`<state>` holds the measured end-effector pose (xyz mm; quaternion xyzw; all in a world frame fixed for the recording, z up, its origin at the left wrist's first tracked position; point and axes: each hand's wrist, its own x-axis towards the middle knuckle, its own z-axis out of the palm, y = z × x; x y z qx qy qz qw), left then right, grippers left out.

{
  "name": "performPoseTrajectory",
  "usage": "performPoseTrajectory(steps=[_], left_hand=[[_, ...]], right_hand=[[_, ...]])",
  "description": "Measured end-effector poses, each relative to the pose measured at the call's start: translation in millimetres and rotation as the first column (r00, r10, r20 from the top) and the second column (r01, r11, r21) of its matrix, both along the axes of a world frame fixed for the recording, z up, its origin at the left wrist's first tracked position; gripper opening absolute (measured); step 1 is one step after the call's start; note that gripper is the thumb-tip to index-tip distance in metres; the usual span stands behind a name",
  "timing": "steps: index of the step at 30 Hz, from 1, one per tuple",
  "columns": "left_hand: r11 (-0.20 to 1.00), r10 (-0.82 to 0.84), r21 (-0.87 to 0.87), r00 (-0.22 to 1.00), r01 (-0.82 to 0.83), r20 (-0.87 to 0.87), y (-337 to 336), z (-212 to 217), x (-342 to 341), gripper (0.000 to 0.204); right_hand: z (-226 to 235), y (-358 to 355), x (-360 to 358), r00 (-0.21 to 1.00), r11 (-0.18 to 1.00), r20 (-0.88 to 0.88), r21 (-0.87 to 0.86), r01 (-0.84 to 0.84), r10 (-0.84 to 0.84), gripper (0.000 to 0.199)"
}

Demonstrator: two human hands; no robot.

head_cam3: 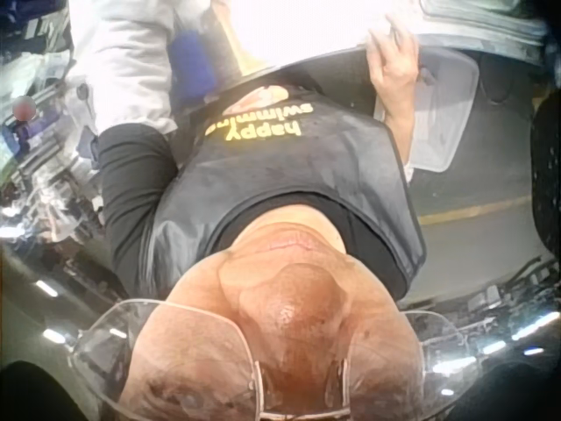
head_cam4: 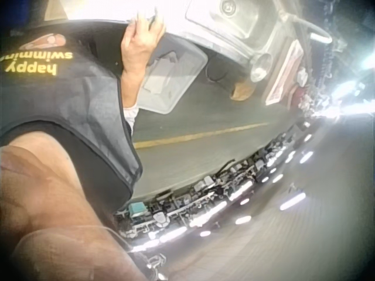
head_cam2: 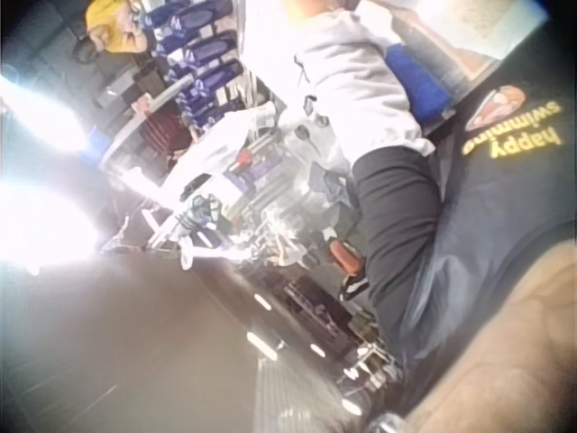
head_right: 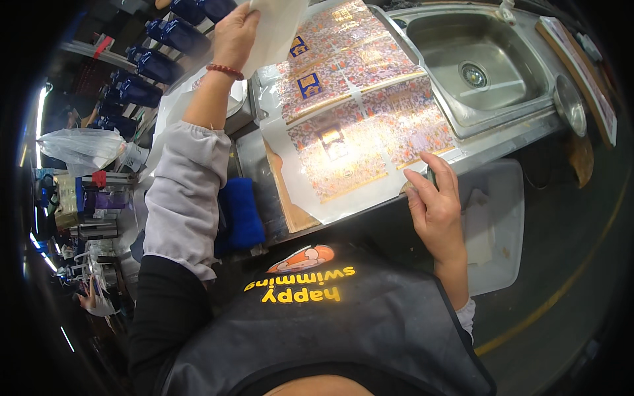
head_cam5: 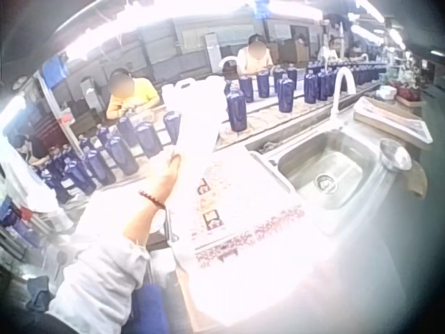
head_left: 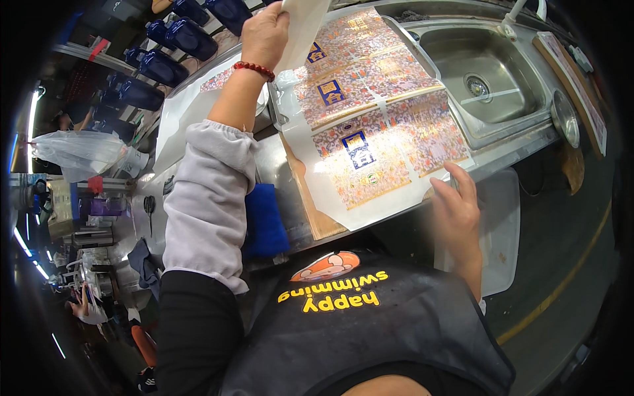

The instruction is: The person applies a decorative label to a blue bottle using a green sponge and a white cloth. They smooth the label onto the bottle, wipe the surface, and handle printed label sheets and a metal bowl near a sink.

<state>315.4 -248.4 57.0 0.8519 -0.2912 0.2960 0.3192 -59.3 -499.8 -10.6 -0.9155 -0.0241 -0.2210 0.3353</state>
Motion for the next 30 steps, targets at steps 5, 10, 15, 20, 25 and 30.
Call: performPoseTrajectory(steps=[5, 10, 15, 20, 25, 30], left_hand=[[0.982, -0.091, -0.154, 0.991, 0.106, 0.099, 1.4, 20.5, -6.6, 0.021], [0.964, -0.211, -0.161, 0.977, 0.213, 0.030, -26.7, 34.0, -54.6, 0.025], [0.897, -0.427, 0.128, 0.752, 0.423, 0.503, -115.6, 41.6, -142.3, 0.026], [0.644, -0.764, 0.196, 0.628, 0.739, 0.147, -202.9, 8.6, -289.2, 0.052], [0.358, -0.844, 0.465, 0.494, 0.810, -0.209, -200.9, -18.0, -342.6, 0.053], [0.450, -0.759, 0.314, 0.543, 0.836, -0.360, -142.1, -20.7, -338.7, 0.047]], right_hand=[[5.8, 1.4, 2.5, 0.999, 0.998, 0.042, 0.057, -0.017, 0.015, 0.026], [6.6, 1.6, 2.7, 0.997, 0.914, 0.025, 0.398, -0.077, 0.073, 0.036], [9.8, -3.7, -7.4, 0.974, 0.507, 0.227, 0.840, -0.193, -0.005, 0.079], [1.4, -28.4, -50.6, 0.868, 0.450, 0.397, 0.861, -0.239, -0.299, 0.077], [-56.7, -82.2, -120.3, 0.739, -0.004, -0.138, 0.984, 0.180, -0.660, 0.051], [-92.5, -58.6, -117.9, 0.721, -0.293, -0.397, 0.916, 0.274, -0.567, 0.037]])
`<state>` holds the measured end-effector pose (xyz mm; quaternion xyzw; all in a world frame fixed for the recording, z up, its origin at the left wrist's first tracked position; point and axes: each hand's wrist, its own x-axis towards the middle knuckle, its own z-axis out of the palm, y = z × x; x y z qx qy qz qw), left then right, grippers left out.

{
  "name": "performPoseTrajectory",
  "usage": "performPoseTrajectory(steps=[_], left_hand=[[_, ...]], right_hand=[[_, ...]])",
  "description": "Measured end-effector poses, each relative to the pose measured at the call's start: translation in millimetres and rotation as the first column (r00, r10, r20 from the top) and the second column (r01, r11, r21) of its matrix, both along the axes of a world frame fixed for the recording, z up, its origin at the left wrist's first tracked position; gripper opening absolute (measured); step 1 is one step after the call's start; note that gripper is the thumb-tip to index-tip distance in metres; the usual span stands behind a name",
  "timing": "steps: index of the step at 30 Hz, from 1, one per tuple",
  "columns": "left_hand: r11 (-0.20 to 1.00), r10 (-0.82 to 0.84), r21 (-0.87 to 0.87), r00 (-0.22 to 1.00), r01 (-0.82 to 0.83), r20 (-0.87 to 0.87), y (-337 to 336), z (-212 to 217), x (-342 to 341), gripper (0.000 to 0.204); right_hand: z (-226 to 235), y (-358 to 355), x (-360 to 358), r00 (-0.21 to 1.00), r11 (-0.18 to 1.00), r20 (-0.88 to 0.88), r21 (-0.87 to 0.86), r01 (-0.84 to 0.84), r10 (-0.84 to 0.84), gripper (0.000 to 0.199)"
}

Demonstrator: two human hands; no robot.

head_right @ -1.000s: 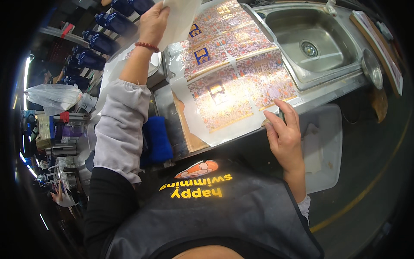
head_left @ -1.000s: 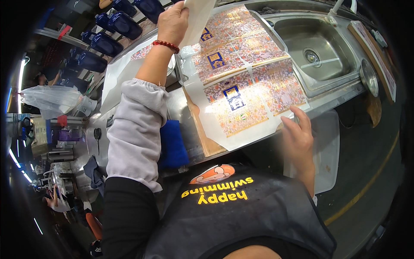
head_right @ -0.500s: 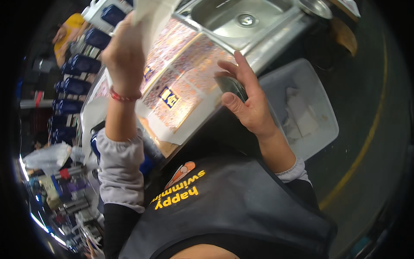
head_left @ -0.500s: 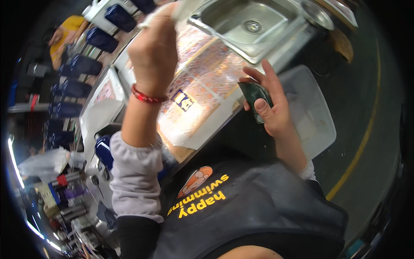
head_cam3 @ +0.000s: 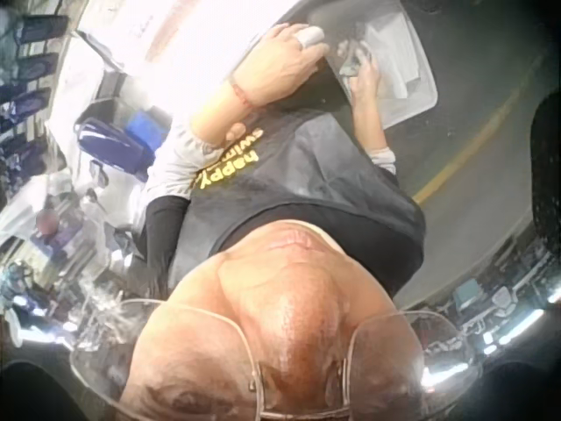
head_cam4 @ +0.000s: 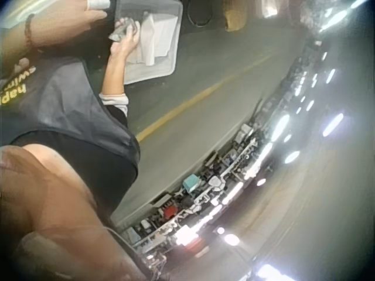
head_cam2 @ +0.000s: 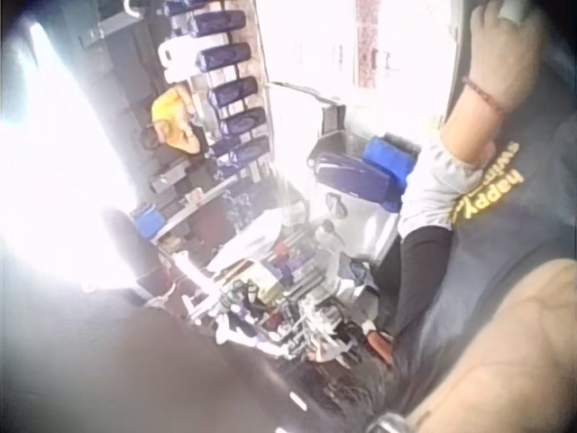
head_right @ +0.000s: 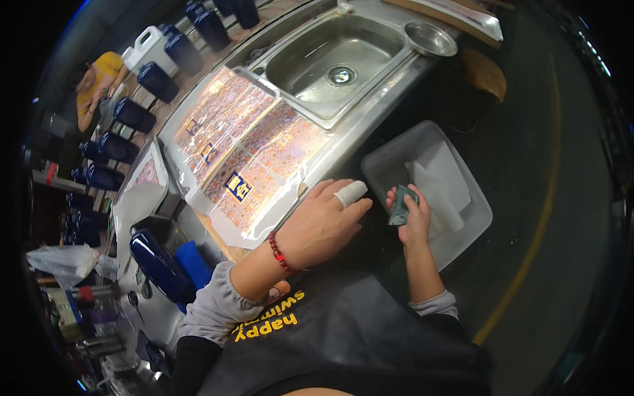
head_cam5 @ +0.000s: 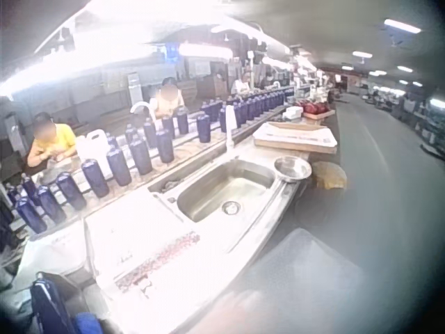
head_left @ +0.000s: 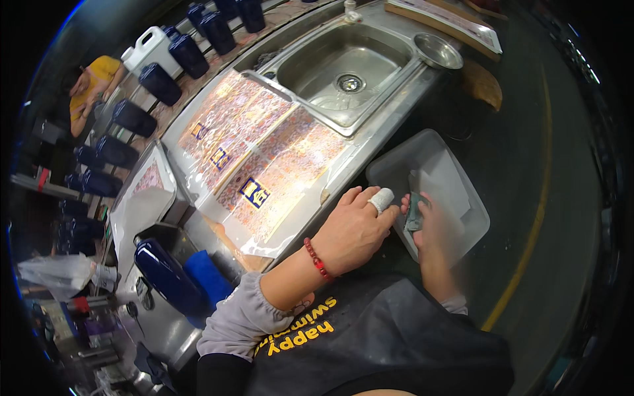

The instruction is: The person applies a decorative label to a blue bottle using a green sponge and a white cloth. They smooth the label onto the bottle, wipe the surface, and handle printed label sheets and a metal bowl near a sink.

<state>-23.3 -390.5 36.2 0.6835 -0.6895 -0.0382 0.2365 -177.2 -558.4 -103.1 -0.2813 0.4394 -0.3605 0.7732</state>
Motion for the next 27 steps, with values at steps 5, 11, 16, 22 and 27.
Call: performPoseTrajectory(steps=[5, 11, 16, 22, 27], left_hand=[[0.909, 0.381, 0.025, 0.805, -0.417, -0.455, 87.1, 24.8, 3.0, 0.046], [0.645, 0.392, -0.004, 0.335, -0.764, -0.857, 226.2, 32.2, -10.0, 0.028], [0.247, 0.421, 0.029, 0.080, -0.969, -0.904, 406.6, 29.5, -46.1, 0.031], [-0.243, 0.963, 0.158, -0.257, -0.957, -0.078, 521.4, -42.4, -4.9, 0.056], [-0.169, 0.946, -0.249, -0.086, -0.954, -0.312, 469.4, 26.6, 23.6, 0.045]], right_hand=[[74.4, 88.7, 72.9, 0.778, 0.757, 0.181, -0.441, -0.482, 0.601, 0.029], [133.8, 211.2, 126.6, 0.397, -0.015, -0.285, -0.828, -0.561, 0.873, 0.044], [144.2, 237.4, 130.5, 0.307, -0.083, -0.285, -0.841, -0.534, 0.908, 0.047], [143.4, 151.3, 120.7, 0.549, 0.186, -0.269, -0.749, -0.636, 0.792, 0.034], [149.6, 18.8, 116.4, 0.822, 0.326, -0.282, -0.817, -0.477, 0.495, 0.025]])
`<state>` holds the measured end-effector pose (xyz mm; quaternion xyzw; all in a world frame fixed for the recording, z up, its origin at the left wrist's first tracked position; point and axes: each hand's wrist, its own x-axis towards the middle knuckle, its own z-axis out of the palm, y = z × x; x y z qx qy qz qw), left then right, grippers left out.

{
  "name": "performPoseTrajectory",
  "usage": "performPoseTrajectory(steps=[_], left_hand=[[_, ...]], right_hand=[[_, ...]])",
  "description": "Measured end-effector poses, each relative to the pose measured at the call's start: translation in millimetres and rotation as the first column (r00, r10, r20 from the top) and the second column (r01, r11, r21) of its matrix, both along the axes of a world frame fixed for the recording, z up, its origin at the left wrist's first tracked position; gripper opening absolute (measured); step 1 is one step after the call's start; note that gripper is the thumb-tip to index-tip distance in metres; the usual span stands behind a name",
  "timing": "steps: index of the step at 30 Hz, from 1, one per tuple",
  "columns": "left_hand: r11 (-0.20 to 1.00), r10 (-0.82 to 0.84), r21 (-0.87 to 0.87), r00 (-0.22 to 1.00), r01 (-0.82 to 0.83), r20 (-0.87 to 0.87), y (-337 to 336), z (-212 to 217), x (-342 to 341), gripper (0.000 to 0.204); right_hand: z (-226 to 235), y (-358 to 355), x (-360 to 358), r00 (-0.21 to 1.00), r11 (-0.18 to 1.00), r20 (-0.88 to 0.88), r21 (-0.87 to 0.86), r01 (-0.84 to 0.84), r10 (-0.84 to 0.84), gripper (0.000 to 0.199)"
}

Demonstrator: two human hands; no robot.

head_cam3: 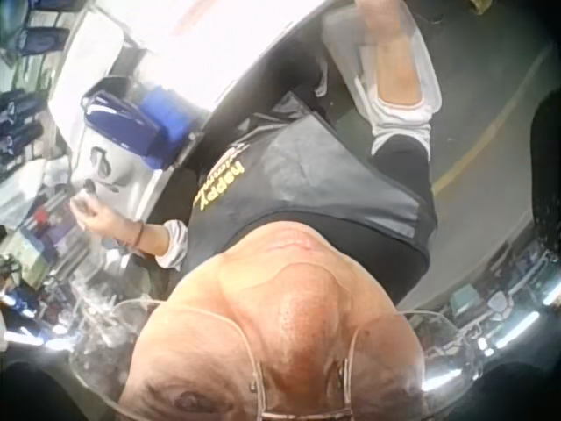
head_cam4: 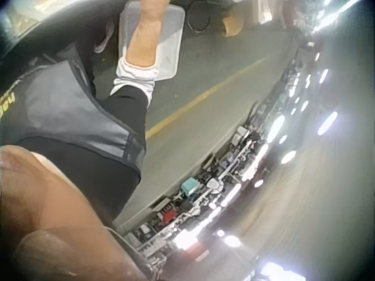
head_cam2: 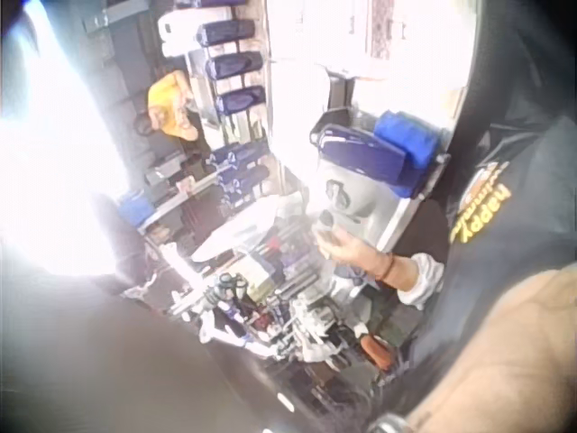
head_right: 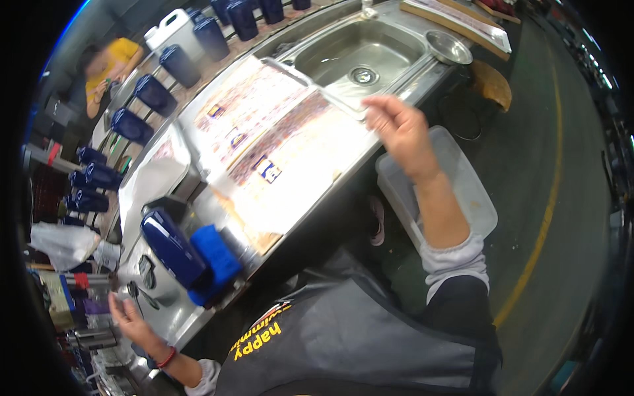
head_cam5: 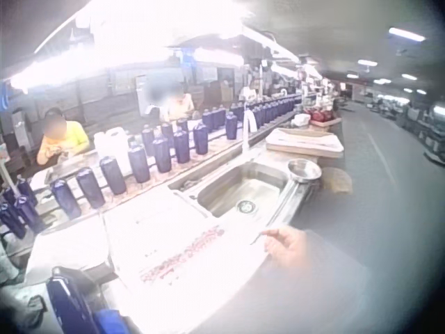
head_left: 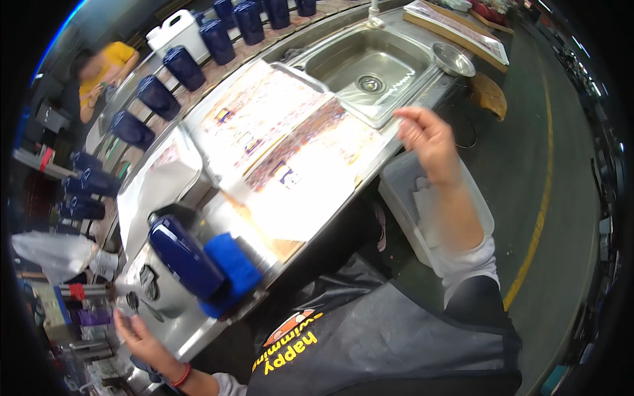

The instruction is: The person applies a decorative label to a blue bottle using a green sponge and a white cloth. They smooth the label onto the bottle, wipe the surface, and handle printed label sheets and a metal bowl near a sink.

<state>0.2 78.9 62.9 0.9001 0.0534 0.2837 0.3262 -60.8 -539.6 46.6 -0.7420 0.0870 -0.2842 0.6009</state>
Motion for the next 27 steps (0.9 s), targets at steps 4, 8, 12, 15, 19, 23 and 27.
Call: performPoseTrajectory(steps=[4, 8, 12, 15, 19, 23, 27], left_hand=[[0.959, -0.282, 0.021, 0.941, 0.283, 0.185, -96.9, 79.6, 44.1, 0.041], [0.913, -0.294, 0.358, 0.923, 0.194, 0.248, -180.5, 115.1, 105.6, 0.037], [0.780, -0.550, 0.472, 0.811, 0.412, 0.200, -228.9, 117.8, 179.9, 0.034], [0.799, -0.443, 0.491, 0.892, 0.347, 0.089, -270.3, 118.1, 207.6, 0.028], [0.907, -0.324, 0.294, 0.945, 0.301, 0.032, -350.2, 128.2, 199.4, 0.021], [0.920, -0.326, 0.178, 0.934, 0.349, -0.146, -419.2, 133.6, 164.7, 0.025], [0.880, -0.261, 0.272, 0.876, 0.388, -0.405, -450.2, 132.7, 142.7, 0.022]], right_hand=[[14.8, -165.2, 55.8, 0.986, 0.983, -0.005, -0.077, 0.167, -0.168, 0.025], [26.0, -356.6, 167.2, 0.922, 0.811, -0.114, -0.523, 0.261, -0.371, 0.023], [10.0, -500.8, 262.3, 0.775, 0.429, -0.107, -0.875, 0.225, -0.623, 0.031], [-8.3, -555.6, 302.2, 0.724, 0.353, -0.160, -0.928, 0.123, -0.672, 0.035], [-10.0, -591.7, 339.2, 0.662, 0.440, -0.359, -0.897, -0.049, -0.658, 0.046], [-15.7, -620.6, 369.2, 0.659, 0.415, -0.440, -0.886, -0.207, -0.610, 0.069], [-44.5, -658.4, 401.6, 0.680, 0.367, -0.397, -0.909, -0.198, -0.616, 0.061]])
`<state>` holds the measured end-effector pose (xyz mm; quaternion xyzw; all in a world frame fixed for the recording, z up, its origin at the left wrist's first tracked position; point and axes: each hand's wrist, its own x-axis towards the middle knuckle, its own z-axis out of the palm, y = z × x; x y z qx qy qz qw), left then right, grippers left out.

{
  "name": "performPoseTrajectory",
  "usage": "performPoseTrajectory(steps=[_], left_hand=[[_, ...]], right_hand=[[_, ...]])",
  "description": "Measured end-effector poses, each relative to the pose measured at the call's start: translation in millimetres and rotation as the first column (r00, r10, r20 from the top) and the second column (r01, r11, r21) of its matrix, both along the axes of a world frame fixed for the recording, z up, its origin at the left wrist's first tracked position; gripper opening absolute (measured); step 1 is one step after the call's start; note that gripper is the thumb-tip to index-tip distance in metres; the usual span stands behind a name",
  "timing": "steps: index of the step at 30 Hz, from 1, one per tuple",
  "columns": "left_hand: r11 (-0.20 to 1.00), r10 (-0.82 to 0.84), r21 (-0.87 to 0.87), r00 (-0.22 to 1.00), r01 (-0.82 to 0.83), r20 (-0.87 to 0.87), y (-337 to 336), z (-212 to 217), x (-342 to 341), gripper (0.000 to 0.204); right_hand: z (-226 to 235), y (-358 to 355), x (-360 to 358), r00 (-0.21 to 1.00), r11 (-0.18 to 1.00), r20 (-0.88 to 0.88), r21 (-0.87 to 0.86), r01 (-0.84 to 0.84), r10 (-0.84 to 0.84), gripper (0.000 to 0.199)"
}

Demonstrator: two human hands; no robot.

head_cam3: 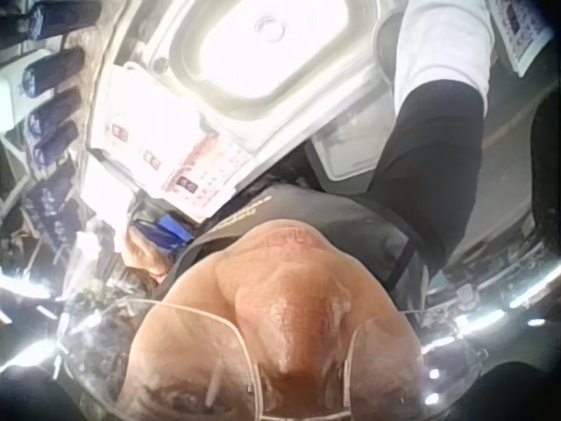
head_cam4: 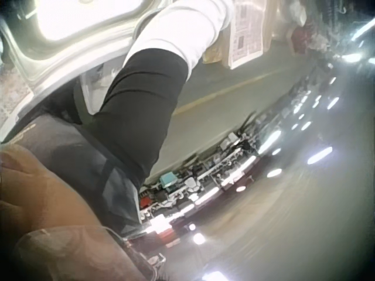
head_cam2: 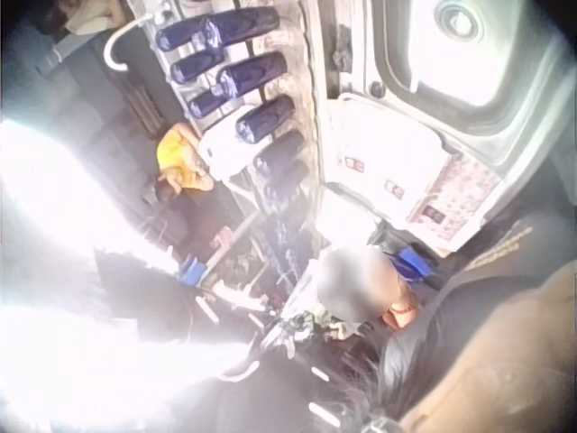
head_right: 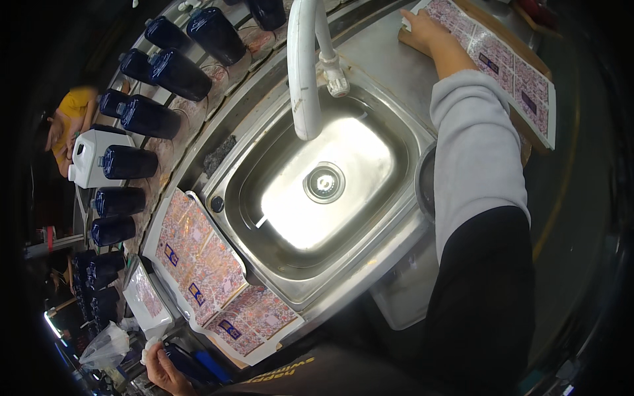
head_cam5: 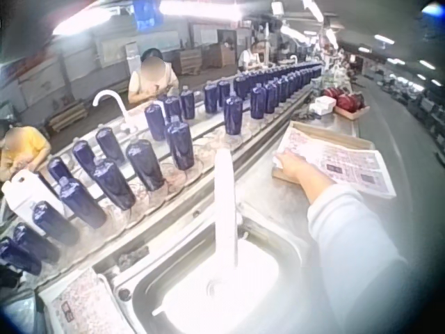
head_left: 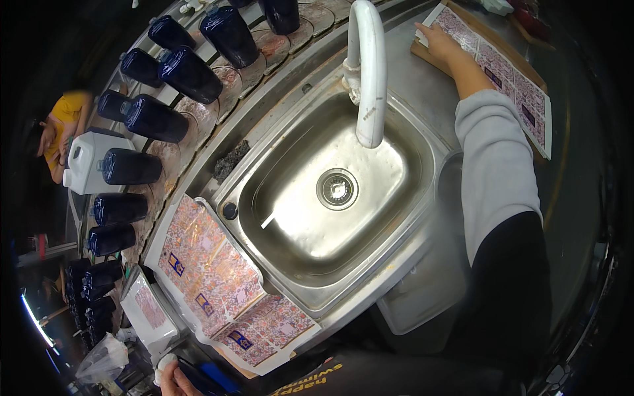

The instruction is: The person applies a decorative label to a blue bottle using a green sponge and a white cloth. They smooth the label onto the bottle, wipe the surface, and handle printed label sheets and a metal bowl near a sink.

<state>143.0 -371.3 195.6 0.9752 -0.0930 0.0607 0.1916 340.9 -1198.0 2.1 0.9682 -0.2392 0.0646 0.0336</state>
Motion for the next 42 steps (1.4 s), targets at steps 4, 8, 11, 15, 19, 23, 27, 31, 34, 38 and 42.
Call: performPoseTrajectory(steps=[4, 8, 11, 15, 19, 23, 27, 31, 34, 38, 42], left_hand=[[0.998, -0.046, 0.044, 0.998, 0.047, -0.039, -18.3, -6.7, -6.9, 0.023], [0.985, -0.019, 0.170, 0.991, 0.041, -0.131, -42.5, -13.7, -5.6, 0.023], [0.985, -0.052, 0.159, 0.990, 0.072, -0.129, -58.9, -17.0, -1.9, 0.023], [0.998, -0.051, 0.028, 0.988, 0.055, -0.144, -70.4, -19.6, 3.5, 0.023], [0.998, -0.028, 0.049, 0.994, 0.033, -0.107, -73.2, -25.8, 6.2, 0.017], [0.997, -0.048, 0.063, 0.995, 0.053, -0.085, -72.5, -30.0, 5.1, 0.016], [0.996, -0.035, 0.077, 0.993, 0.044, -0.114, -73.6, -34.7, 6.3, 0.015], [0.992, -0.068, 0.103, 0.993, 0.078, -0.100, -80.4, -35.5, 6.6, 0.014], [0.993, -0.065, 0.092, 0.993, 0.074, -0.101, -84.5, -30.5, 5.0, 0.014], [0.987, -0.043, 0.150, 0.992, 0.061, -0.118, -84.7, -15.6, -1.1, 0.013], [0.980, -0.021, 0.193, 0.990, 0.047, -0.138, -85.9, -17.2, -0.2, 0.013]], right_hand=[[-22.9, -51.0, 24.1, 0.991, 0.992, -0.057, 0.050, -0.119, 0.122, 0.061], [-38.0, -89.2, 27.9, 0.965, 0.958, 0.002, 0.122, -0.261, 0.263, 0.051], [-44.0, -105.4, 27.4, 0.951, 0.944, -0.010, 0.122, -0.306, 0.309, 0.045], [-49.0, -110.4, 30.2, 0.949, 0.933, 0.048, 0.170, -0.316, 0.313, 0.039], [-48.3, -103.6, 31.3, 0.933, 0.922, 0.067, 0.146, -0.359, 0.353, 0.031], [-41.5, -94.7, 27.7, 0.958, 0.944, 0.065, 0.159, -0.288, 0.281, 0.028], [-38.4, -88.3, 27.5, 0.972, 0.955, 0.025, 0.183, -0.236, 0.235, 0.026], [-44.5, -82.9, 32.6, 0.954, 0.945, 0.044, 0.133, -0.300, 0.296, 0.038], [-44.6, -82.1, 34.4, 0.943, 0.942, -0.007, 0.049, -0.333, 0.334, 0.047], [-46.6, -78.0, 34.5, 0.943, 0.944, -0.057, 0.069, -0.324, 0.328, 0.046], [-50.2, -77.3, 33.7, 0.922, 0.920, -0.012, 0.081, -0.384, 0.386, 0.037]])
